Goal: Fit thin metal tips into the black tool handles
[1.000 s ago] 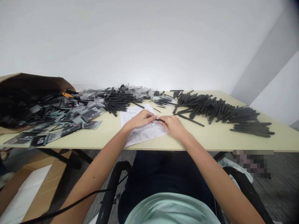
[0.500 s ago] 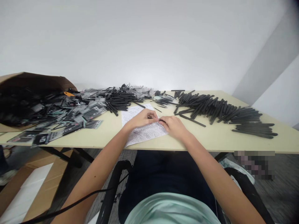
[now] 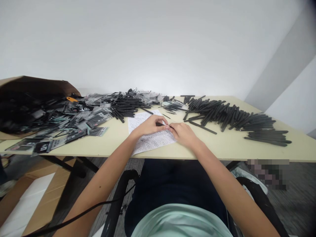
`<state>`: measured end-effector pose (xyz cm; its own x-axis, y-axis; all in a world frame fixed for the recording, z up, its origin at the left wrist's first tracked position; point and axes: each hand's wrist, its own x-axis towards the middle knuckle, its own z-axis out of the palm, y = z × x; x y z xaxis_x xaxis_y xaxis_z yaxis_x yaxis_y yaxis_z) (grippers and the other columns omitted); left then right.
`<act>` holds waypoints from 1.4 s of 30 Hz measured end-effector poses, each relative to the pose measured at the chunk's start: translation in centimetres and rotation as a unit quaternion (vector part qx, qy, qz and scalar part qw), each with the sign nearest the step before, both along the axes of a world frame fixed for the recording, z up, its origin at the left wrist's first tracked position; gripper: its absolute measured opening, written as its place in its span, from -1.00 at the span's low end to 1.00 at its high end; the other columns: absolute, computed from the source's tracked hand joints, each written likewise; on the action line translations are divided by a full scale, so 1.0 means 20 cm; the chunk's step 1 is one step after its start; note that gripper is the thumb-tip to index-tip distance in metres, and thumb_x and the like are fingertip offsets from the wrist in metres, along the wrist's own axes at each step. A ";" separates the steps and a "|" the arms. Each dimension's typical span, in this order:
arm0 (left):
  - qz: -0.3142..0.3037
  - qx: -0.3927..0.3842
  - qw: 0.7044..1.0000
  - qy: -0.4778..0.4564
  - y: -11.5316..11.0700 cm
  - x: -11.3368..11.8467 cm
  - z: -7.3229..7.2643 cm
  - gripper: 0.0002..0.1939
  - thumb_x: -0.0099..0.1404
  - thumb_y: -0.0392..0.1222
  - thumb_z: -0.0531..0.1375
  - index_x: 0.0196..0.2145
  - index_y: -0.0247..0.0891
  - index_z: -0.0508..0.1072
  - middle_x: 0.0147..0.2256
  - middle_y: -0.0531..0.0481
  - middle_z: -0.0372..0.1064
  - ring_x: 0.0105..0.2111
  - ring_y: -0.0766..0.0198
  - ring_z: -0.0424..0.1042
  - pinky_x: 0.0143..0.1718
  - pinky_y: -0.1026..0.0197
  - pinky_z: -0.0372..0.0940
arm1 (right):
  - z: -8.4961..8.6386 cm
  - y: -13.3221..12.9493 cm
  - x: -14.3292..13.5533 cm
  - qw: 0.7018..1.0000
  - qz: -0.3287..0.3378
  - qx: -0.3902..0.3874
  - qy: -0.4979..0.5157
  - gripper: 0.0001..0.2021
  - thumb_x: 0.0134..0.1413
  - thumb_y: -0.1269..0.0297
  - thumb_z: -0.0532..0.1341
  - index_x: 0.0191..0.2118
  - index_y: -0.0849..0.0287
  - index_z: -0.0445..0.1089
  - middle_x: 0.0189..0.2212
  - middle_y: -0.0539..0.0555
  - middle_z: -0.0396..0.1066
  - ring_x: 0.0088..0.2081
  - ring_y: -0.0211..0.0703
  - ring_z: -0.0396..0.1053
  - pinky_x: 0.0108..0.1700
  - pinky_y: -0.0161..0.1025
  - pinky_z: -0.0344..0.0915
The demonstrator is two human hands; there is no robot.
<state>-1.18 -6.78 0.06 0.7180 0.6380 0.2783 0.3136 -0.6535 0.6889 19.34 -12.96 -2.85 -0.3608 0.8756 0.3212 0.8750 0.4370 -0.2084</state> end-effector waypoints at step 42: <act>-0.009 -0.079 0.995 0.059 0.01 -0.01 0.01 -0.51 0.44 0.12 0.05 -0.49 -0.30 0.39 -0.58 0.06 0.28 -0.64 0.39 0.27 -0.55 0.31 0.18 | 0.00 0.03 0.02 0.983 0.081 0.073 0.145 -0.87 0.30 0.40 0.18 -0.12 0.18 0.47 -0.18 0.13 0.47 -0.16 -0.12 0.39 -0.06 -0.23 0.25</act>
